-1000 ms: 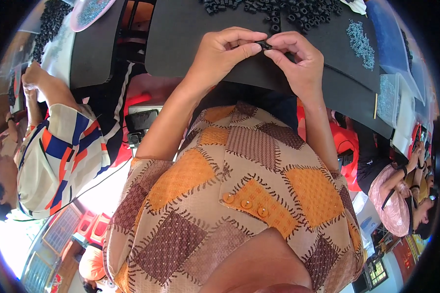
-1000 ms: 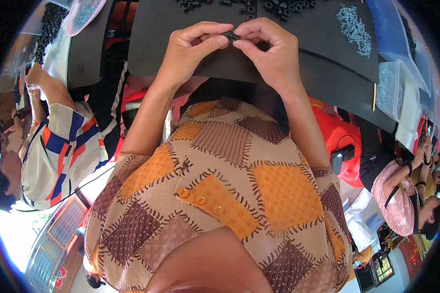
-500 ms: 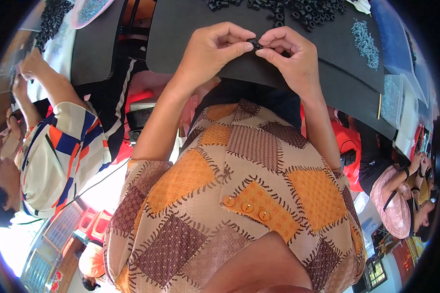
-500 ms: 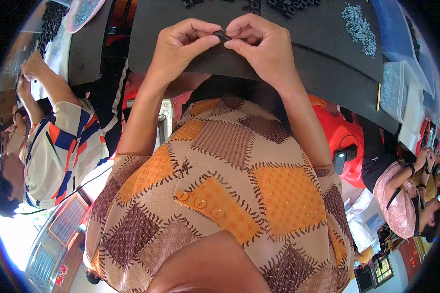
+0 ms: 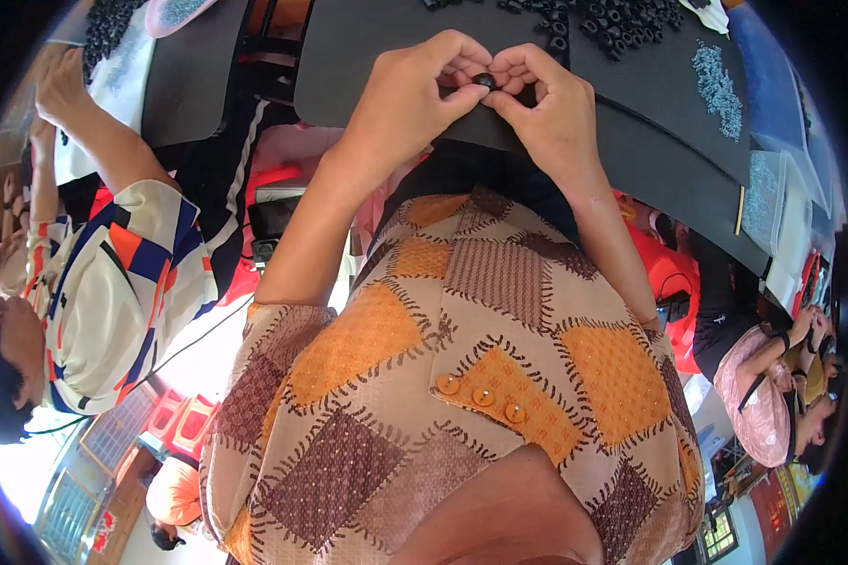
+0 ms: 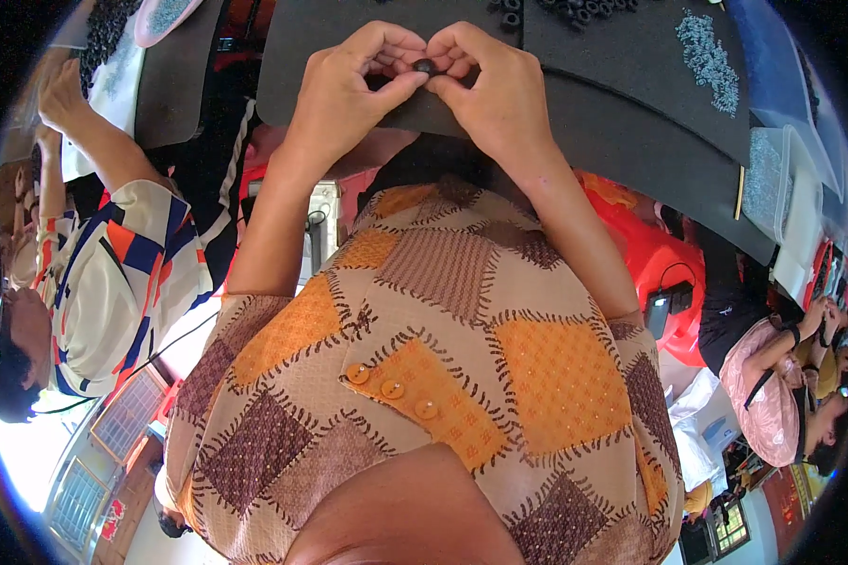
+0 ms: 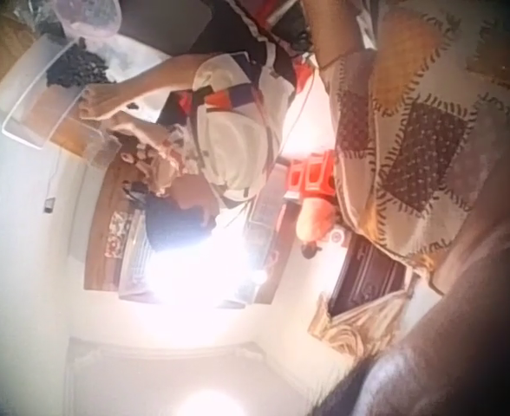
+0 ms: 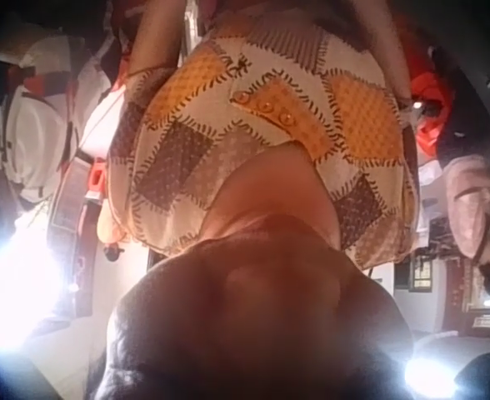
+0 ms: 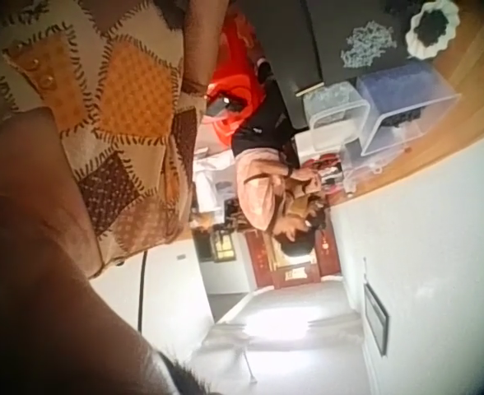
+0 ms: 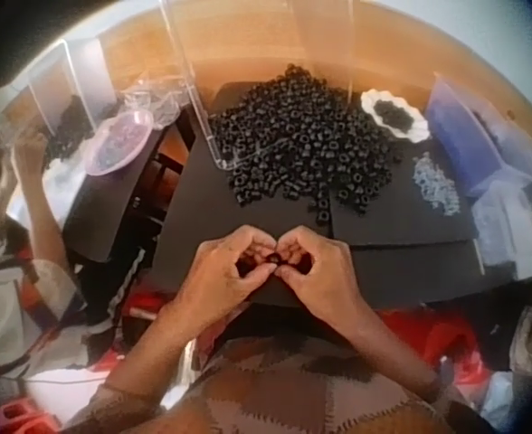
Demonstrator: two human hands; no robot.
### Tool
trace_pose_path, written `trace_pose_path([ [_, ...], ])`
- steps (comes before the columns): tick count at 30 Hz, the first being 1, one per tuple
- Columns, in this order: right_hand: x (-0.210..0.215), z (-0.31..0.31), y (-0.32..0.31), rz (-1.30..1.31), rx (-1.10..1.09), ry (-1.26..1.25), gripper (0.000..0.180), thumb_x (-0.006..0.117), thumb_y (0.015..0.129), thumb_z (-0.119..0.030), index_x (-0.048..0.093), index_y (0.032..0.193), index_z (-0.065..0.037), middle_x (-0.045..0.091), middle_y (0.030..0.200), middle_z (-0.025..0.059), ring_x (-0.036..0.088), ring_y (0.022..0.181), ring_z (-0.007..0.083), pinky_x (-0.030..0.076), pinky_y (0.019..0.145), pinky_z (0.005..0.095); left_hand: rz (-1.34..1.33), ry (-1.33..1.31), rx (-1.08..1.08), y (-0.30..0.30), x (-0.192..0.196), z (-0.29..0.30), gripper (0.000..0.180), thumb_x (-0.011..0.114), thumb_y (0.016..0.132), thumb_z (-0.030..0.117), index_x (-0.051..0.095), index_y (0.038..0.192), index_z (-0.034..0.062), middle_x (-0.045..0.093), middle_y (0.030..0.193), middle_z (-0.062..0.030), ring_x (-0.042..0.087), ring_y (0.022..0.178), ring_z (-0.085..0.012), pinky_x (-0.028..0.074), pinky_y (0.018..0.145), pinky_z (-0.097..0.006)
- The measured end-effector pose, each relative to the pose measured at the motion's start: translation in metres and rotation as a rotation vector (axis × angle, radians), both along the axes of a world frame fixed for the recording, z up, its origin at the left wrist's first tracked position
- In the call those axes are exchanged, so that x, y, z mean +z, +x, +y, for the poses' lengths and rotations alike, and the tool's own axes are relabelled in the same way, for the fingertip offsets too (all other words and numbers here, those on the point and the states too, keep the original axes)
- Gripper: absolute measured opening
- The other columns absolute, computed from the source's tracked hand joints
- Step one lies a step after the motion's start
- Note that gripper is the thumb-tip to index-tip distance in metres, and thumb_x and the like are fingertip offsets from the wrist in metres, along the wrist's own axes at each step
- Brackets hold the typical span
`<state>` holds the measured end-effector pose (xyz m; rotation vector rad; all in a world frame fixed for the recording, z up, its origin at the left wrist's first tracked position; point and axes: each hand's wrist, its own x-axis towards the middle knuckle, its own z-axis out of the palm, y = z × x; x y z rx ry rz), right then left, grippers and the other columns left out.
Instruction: The person assembles small black plastic components by hand at a workstation.
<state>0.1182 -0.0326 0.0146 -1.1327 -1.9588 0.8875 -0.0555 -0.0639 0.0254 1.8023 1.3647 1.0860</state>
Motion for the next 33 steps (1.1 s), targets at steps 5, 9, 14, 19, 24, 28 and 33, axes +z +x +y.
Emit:
trace_pose_path([
  [5, 0.0, 0.0, 0.01, 0.005, 0.043, -0.045, 0.022, 0.072, 0.076, -0.004, 0.065, 0.096, -0.005, 0.071, 0.085, 0.0079, 0.069, 0.077, 0.0156, 0.054, 0.072, 0.0286, 0.07, 0.046, 0.004, 0.005, -0.002, 0.001, 0.026, 0.073, 0.079, 0.006, 0.064, 0.103, 0.0037, 0.07, 0.09, -0.0113, 0.071, 0.083, -0.0206, 0.055, 0.076, -0.029],
  [9, 0.0, 0.002, 0.015, 0.101, 0.074, -0.1, 0.01, 0.067, 0.084, -0.009, 0.065, 0.092, -0.003, 0.07, 0.08, 0.0082, 0.068, 0.074, 0.0137, 0.052, 0.069, 0.0268, 0.09, 0.098, -0.008, 0.011, -0.001, 0.002, 0.032, 0.071, 0.079, 0.004, 0.057, 0.108, 0.0036, 0.069, 0.089, -0.0154, 0.07, 0.079, -0.0271, 0.056, 0.068, -0.032],
  [14, -0.004, 0.007, 0.017, 0.058, 0.1, -0.126, 0.01, 0.068, 0.088, -0.009, 0.066, 0.095, -0.002, 0.068, 0.079, 0.0003, 0.061, 0.074, 0.0036, 0.048, 0.068, 0.02, 0.0, 0.076, 0.004, 0.012, -0.009, 0.002, 0.032, 0.073, 0.077, 0.007, 0.059, 0.106, 0.0055, 0.07, 0.09, -0.0122, 0.068, 0.082, -0.0276, 0.054, 0.071, -0.034],
  [19, 0.002, 0.009, 0.018, 0.048, 0.1, -0.176, 0.01, 0.068, 0.089, -0.01, 0.067, 0.094, -0.002, 0.067, 0.077, -0.0006, 0.06, 0.071, 0.0038, 0.047, 0.067, 0.0195, 0.291, 0.391, 0.088, 0.006, -0.031, 0.009, 0.018, 0.076, 0.074, 0.015, 0.07, 0.089, 0.0077, 0.07, 0.094, -0.0029, 0.061, 0.093, -0.0243, 0.049, 0.084, -0.036],
  [24, 0.0, 0.016, 0.017, 0.226, 0.036, -0.17, 0.009, 0.065, 0.09, -0.01, 0.066, 0.095, -0.003, 0.066, 0.08, 0.001, 0.061, 0.076, 0.006, 0.048, 0.071, 0.0214, 0.284, 0.365, 0.099, 0.01, -0.038, 0.011, 0.018, 0.078, 0.071, 0.017, 0.071, 0.085, 0.0082, 0.07, 0.093, -0.0024, 0.061, 0.092, -0.0237, 0.047, 0.085, -0.035],
  [28, 0.023, 0.037, 0.017, 1.143, 0.571, -0.627, 0.022, 0.049, 0.098, -0.017, 0.06, 0.086, -0.002, 0.058, 0.075, -0.001, 0.053, 0.066, 0.0089, 0.045, 0.064, 0.027, 0.286, 0.335, 0.111, 0.012, -0.039, 0.01, 0.019, 0.078, 0.07, 0.017, 0.071, 0.085, 0.0085, 0.07, 0.092, -0.0012, 0.059, 0.093, -0.023, 0.046, 0.085, -0.036],
  [33, -0.036, 0.07, -0.03, 1.732, 1.262, -0.495, 0.025, 0.057, 0.094, -0.024, 0.05, 0.077, -0.008, 0.044, 0.06, 0.0006, 0.038, 0.049, 0.0123, 0.033, 0.051, 0.027, 0.258, 0.331, 0.112, 0.013, -0.04, 0.012, 0.019, 0.078, 0.07, 0.019, 0.071, 0.084, 0.0093, 0.069, 0.092, -0.0006, 0.059, 0.094, -0.0235, 0.045, 0.086, -0.036],
])
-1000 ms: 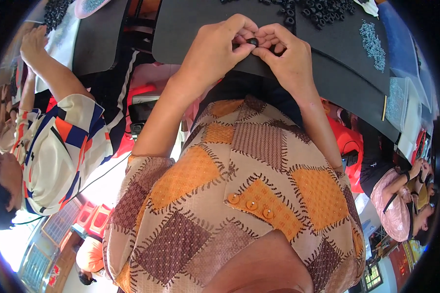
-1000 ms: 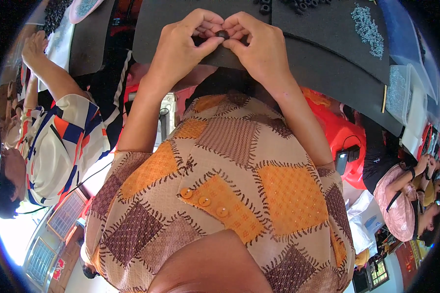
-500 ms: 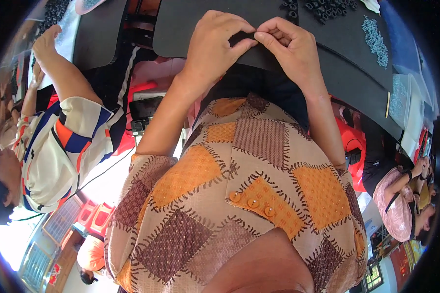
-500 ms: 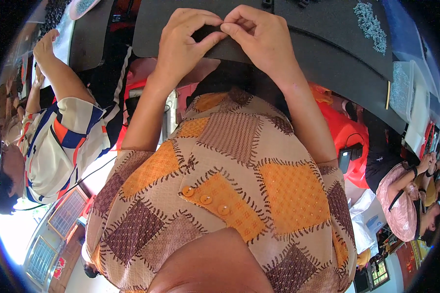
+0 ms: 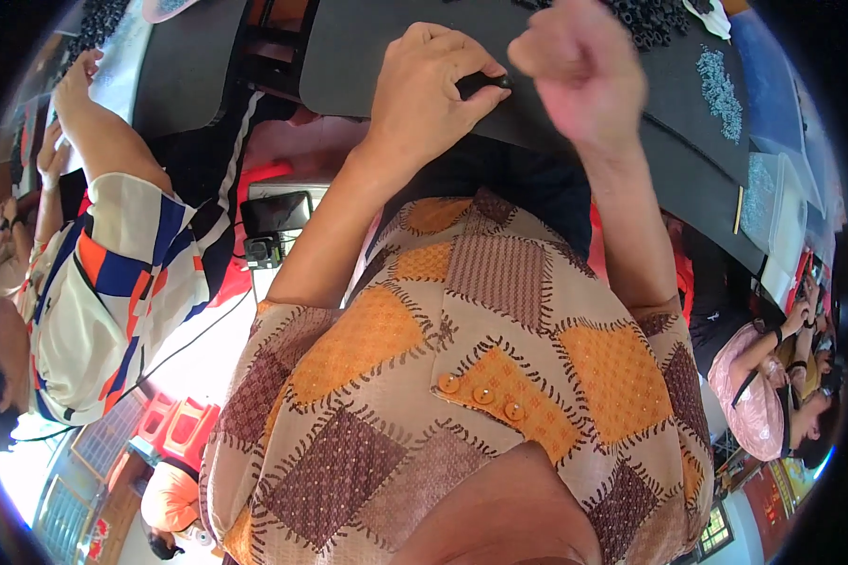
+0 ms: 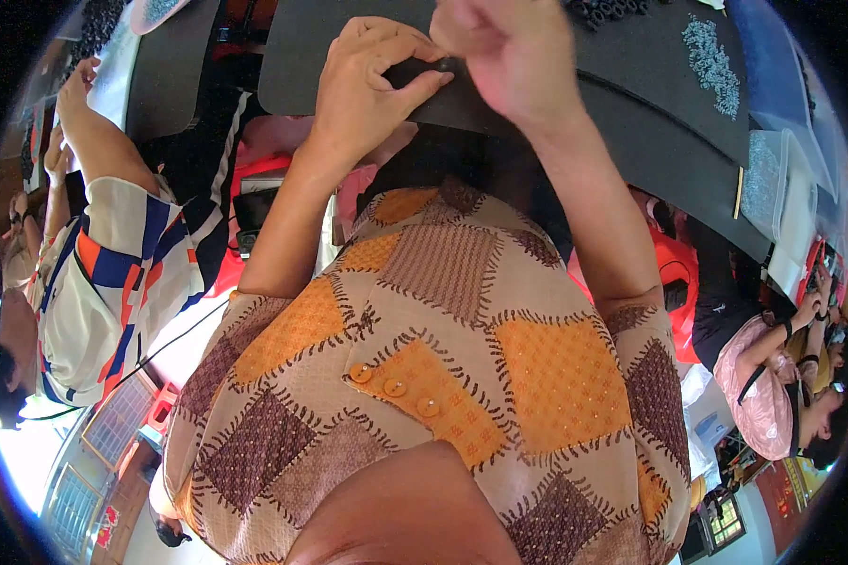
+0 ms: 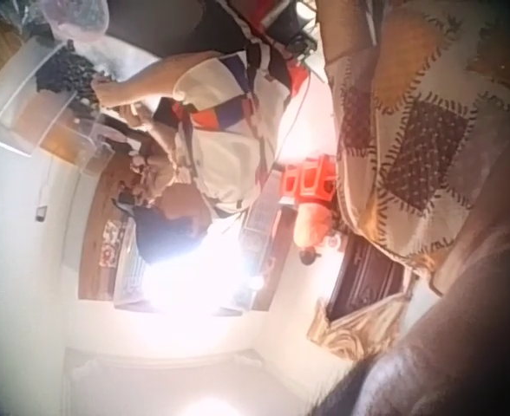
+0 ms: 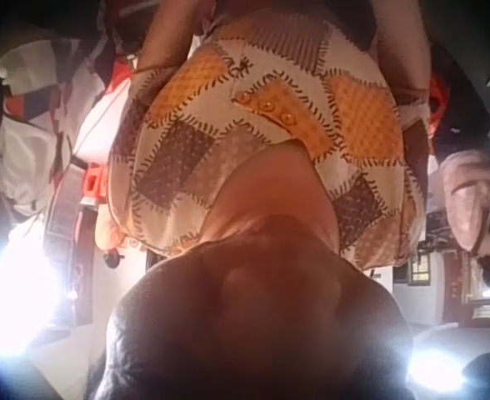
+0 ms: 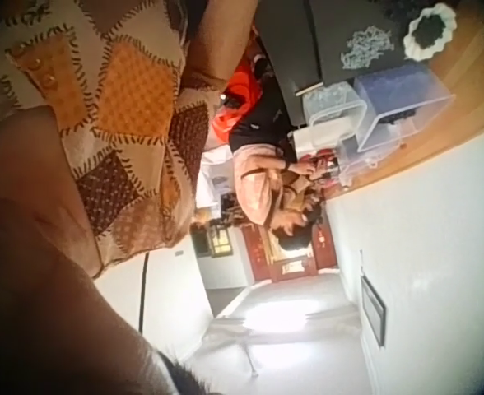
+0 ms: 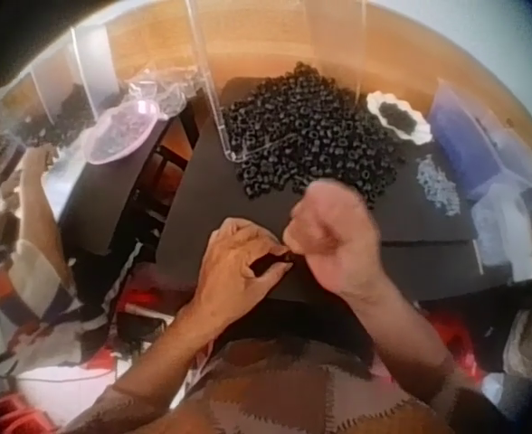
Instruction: The person assembles small black plastic components by hand at a workstation.
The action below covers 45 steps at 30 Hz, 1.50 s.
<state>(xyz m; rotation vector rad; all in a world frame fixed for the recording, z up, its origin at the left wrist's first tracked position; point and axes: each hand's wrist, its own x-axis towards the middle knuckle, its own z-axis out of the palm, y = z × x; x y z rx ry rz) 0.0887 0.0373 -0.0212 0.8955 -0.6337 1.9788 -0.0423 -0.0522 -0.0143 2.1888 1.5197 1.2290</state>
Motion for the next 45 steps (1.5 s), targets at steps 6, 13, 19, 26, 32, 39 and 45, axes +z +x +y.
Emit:
trace_pose_path([
  [6, 0.025, -0.037, 0.024, -1.067, -0.858, 0.096, 0.038, 0.043, 0.098, -0.019, 0.038, 0.063, -0.006, 0.03, 0.06, -0.0021, 0.025, 0.053, 0.0096, 0.022, 0.051, 0.031, -0.018, 0.002, 0.025, 0.001, 0.004, -0.006, 0.017, 0.079, 0.068, 0.02, 0.073, 0.08, 0.011, 0.068, 0.089, 0.0009, 0.058, 0.093, -0.0237, 0.044, 0.085, -0.037],
  [13, 0.047, -0.035, 0.026, -0.942, -0.593, -0.064, 0.037, 0.046, 0.095, -0.016, 0.035, 0.061, -0.007, 0.026, 0.058, -0.0017, 0.023, 0.051, 0.0089, 0.02, 0.051, 0.0299, 0.006, 0.032, 0.05, -0.002, -0.001, -0.004, 0.015, 0.08, 0.067, 0.022, 0.075, 0.077, 0.0133, 0.067, 0.086, 0.0033, 0.057, 0.091, -0.0223, 0.044, 0.083, -0.037],
  [19, 0.046, -0.053, 0.038, -1.275, -1.309, 0.45, 0.01, 0.065, 0.086, -0.006, 0.058, 0.081, -0.001, 0.046, 0.063, -0.0006, 0.04, 0.055, 0.0078, 0.031, 0.051, 0.0246, 0.004, 0.018, 0.059, -0.007, 0.001, -0.008, 0.015, 0.08, 0.067, 0.023, 0.075, 0.078, 0.0142, 0.067, 0.086, 0.0037, 0.057, 0.092, -0.0223, 0.044, 0.084, -0.037],
  [26, 0.047, -0.062, 0.038, -1.665, -1.296, 0.75, 0.009, 0.071, 0.081, -0.009, 0.066, 0.086, -0.005, 0.06, 0.073, 0.0045, 0.056, 0.059, 0.0139, 0.045, 0.056, 0.0264, 0.027, 0.065, 0.062, -0.01, 0.002, -0.006, 0.017, 0.08, 0.067, 0.024, 0.074, 0.079, 0.0136, 0.067, 0.085, 0.0027, 0.058, 0.091, -0.0234, 0.044, 0.082, -0.038],
  [32, 0.041, -0.059, 0.04, -1.653, -1.258, 0.782, 0.007, 0.07, 0.081, -0.008, 0.066, 0.085, -0.004, 0.06, 0.073, 0.0044, 0.056, 0.059, 0.0134, 0.044, 0.055, 0.026, -0.006, 0.051, 0.07, -0.007, -0.001, -0.007, 0.016, 0.079, 0.068, 0.024, 0.074, 0.079, 0.0132, 0.069, 0.085, 0.0018, 0.059, 0.088, -0.024, 0.044, 0.08, -0.038],
  [39, 0.049, -0.047, 0.038, -1.027, -0.737, -0.019, 0.031, 0.05, 0.095, -0.014, 0.037, 0.067, -0.009, 0.031, 0.064, -0.0017, 0.029, 0.06, 0.0107, 0.025, 0.056, 0.0271, -0.033, 0.015, 0.049, -0.006, -0.001, -0.009, 0.016, 0.08, 0.068, 0.022, 0.075, 0.08, 0.014, 0.07, 0.085, 0.002, 0.06, 0.09, -0.0227, 0.044, 0.082, -0.037],
  [45, 0.049, -0.03, 0.074, -0.688, -0.631, 0.2, 0.026, 0.053, 0.09, -0.012, 0.041, 0.067, -0.008, 0.033, 0.061, -0.0012, 0.03, 0.057, 0.012, 0.026, 0.055, 0.0305, -0.05, -0.008, 0.067, -0.009, -0.005, -0.006, 0.015, 0.08, 0.068, 0.022, 0.076, 0.08, 0.0144, 0.07, 0.085, 0.0028, 0.059, 0.091, -0.0214, 0.043, 0.084, -0.037],
])
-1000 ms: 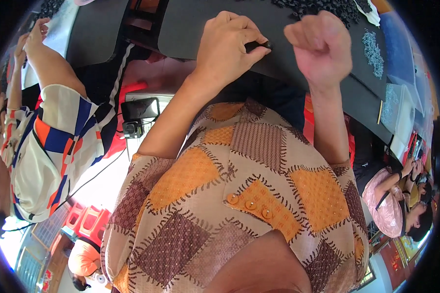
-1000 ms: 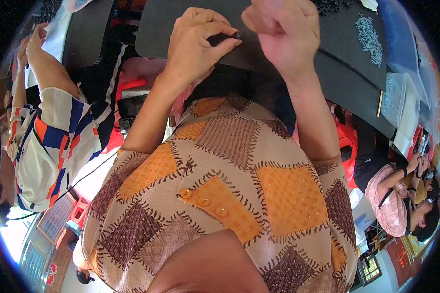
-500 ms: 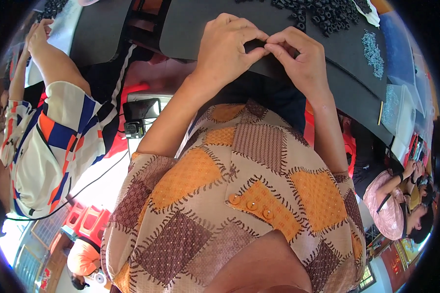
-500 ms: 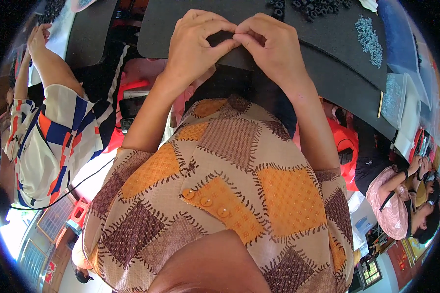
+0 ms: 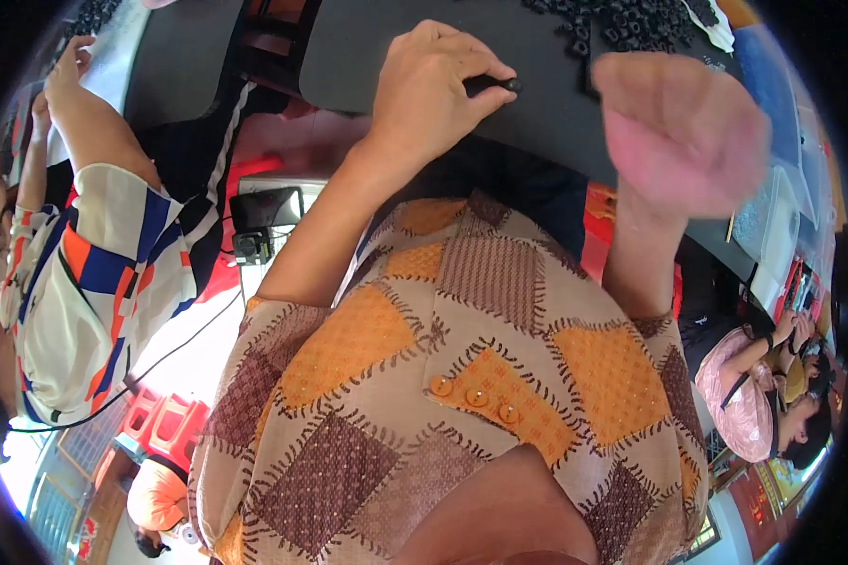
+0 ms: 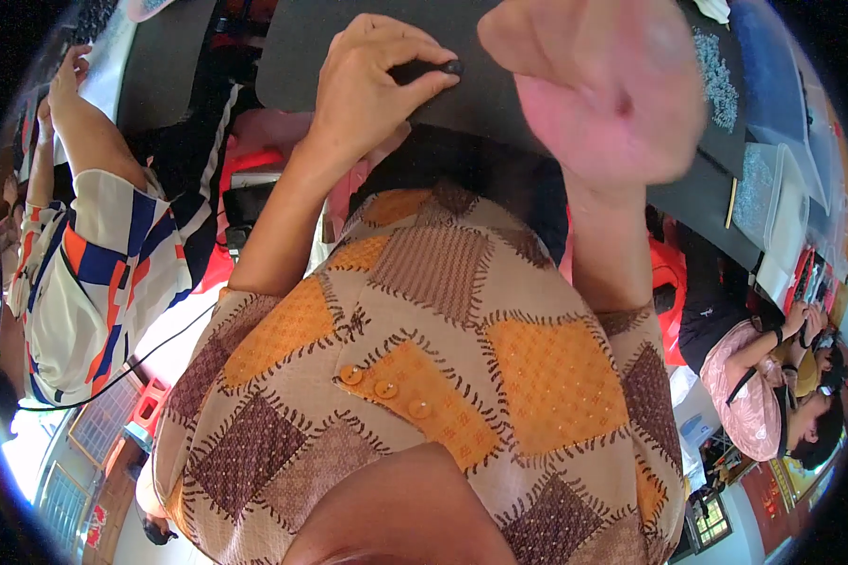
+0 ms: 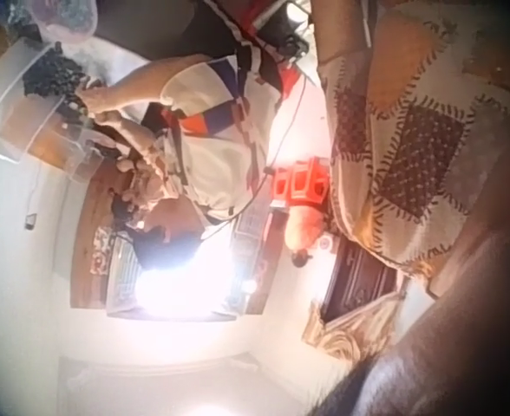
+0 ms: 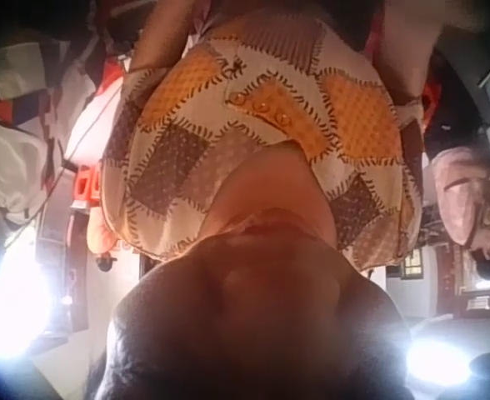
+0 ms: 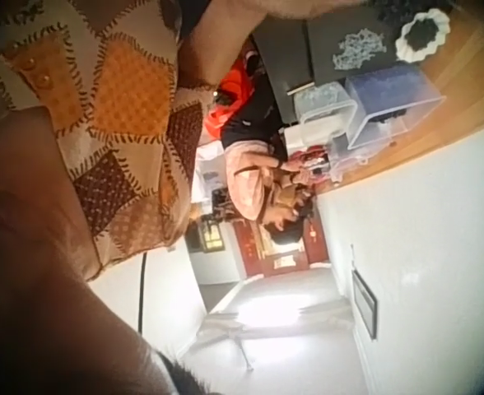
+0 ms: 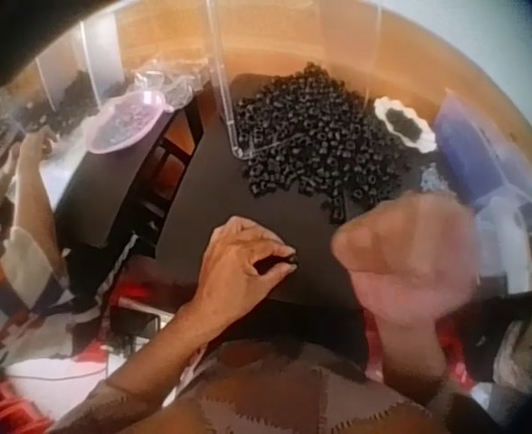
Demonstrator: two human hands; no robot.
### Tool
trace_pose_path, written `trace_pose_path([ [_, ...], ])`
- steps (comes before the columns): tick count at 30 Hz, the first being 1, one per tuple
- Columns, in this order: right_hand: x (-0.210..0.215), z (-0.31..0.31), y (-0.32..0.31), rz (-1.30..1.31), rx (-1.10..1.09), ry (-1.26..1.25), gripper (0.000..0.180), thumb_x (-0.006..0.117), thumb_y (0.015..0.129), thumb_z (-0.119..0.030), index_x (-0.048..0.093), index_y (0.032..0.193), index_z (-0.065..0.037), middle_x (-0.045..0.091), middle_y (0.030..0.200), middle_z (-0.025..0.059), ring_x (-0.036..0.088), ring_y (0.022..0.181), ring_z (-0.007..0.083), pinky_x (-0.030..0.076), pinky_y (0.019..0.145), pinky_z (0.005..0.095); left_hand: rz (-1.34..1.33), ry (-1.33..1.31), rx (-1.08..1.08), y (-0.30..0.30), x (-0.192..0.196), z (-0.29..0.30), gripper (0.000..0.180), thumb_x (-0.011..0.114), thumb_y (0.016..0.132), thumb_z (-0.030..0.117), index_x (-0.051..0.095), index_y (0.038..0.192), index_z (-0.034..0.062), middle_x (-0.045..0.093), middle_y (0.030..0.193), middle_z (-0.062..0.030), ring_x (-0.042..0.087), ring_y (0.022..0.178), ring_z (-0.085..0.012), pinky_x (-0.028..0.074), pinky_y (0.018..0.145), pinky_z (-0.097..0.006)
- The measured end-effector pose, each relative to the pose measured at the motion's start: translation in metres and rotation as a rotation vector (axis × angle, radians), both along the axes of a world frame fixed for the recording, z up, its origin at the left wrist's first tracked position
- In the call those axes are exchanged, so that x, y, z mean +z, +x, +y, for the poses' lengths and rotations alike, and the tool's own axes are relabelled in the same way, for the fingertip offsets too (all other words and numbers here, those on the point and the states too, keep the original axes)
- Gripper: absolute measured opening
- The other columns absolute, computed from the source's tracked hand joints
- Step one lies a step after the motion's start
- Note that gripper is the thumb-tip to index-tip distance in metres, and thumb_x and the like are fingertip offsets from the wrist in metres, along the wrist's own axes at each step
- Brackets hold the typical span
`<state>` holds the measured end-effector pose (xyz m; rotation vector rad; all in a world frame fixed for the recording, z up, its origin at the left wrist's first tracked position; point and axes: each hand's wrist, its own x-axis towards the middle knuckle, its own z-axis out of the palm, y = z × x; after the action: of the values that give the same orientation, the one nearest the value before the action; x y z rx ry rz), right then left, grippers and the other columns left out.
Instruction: The person assembles small black plastic components by hand at a workstation.
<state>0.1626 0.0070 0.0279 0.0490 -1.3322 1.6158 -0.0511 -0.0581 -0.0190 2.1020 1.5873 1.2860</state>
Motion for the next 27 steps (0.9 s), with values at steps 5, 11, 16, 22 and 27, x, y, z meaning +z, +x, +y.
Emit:
trace_pose_path([
  [5, -0.018, -0.014, -0.025, -0.417, -0.285, 0.256, 0.018, 0.057, 0.084, -0.011, 0.058, 0.099, 0.0, 0.064, 0.098, 0.0159, 0.061, 0.081, 0.0268, 0.051, 0.067, 0.0411, -0.01, -0.023, -0.032, -0.002, 0.003, 0.01, 0.015, 0.08, 0.067, 0.021, 0.076, 0.08, 0.016, 0.07, 0.085, 0.0034, 0.059, 0.093, -0.0208, 0.044, 0.085, -0.036],
  [11, 0.055, -0.007, -0.034, -0.069, 0.133, 0.174, 0.03, 0.051, 0.089, -0.026, 0.042, 0.065, -0.01, 0.04, 0.057, -0.0013, 0.034, 0.047, 0.0172, 0.024, 0.049, 0.0323, 0.014, -0.019, -0.008, -0.001, 0.001, 0.004, 0.016, 0.081, 0.066, 0.022, 0.076, 0.081, 0.0157, 0.07, 0.086, 0.0039, 0.059, 0.093, -0.0212, 0.045, 0.084, -0.037],
  [16, 0.019, 0.002, -0.049, -0.157, -0.375, 0.617, 0.026, 0.055, 0.087, -0.016, 0.046, 0.064, -0.009, 0.039, 0.053, -0.0043, 0.033, 0.044, 0.0159, 0.027, 0.048, 0.0305, 0.025, -0.031, 0.005, -0.001, 0.006, -0.001, 0.017, 0.08, 0.067, 0.023, 0.076, 0.082, 0.0154, 0.07, 0.088, 0.0044, 0.059, 0.093, -0.0207, 0.044, 0.085, -0.037],
  [22, -0.006, -0.016, -0.01, -0.277, -0.01, -0.037, 0.025, 0.065, 0.073, 0.005, 0.063, 0.097, 0.001, 0.067, 0.091, 0.015, 0.068, 0.084, 0.0269, 0.056, 0.077, 0.0383, -0.003, 0.032, 0.006, 0.004, 0.007, -0.001, 0.017, 0.079, 0.067, 0.024, 0.076, 0.08, 0.0144, 0.071, 0.088, 0.0037, 0.059, 0.091, -0.0209, 0.044, 0.085, -0.037],
  [27, 0.001, -0.021, -0.018, -0.582, -0.53, 0.801, 0.016, 0.059, 0.083, -0.009, 0.064, 0.092, 0.004, 0.069, 0.091, 0.0163, 0.068, 0.087, 0.0272, 0.055, 0.077, 0.0362, 0.039, 0.039, -0.009, 0.016, 0.012, -0.006, 0.015, 0.079, 0.067, 0.023, 0.076, 0.079, 0.0144, 0.07, 0.086, 0.0039, 0.059, 0.09, -0.0209, 0.045, 0.084, -0.037],
])
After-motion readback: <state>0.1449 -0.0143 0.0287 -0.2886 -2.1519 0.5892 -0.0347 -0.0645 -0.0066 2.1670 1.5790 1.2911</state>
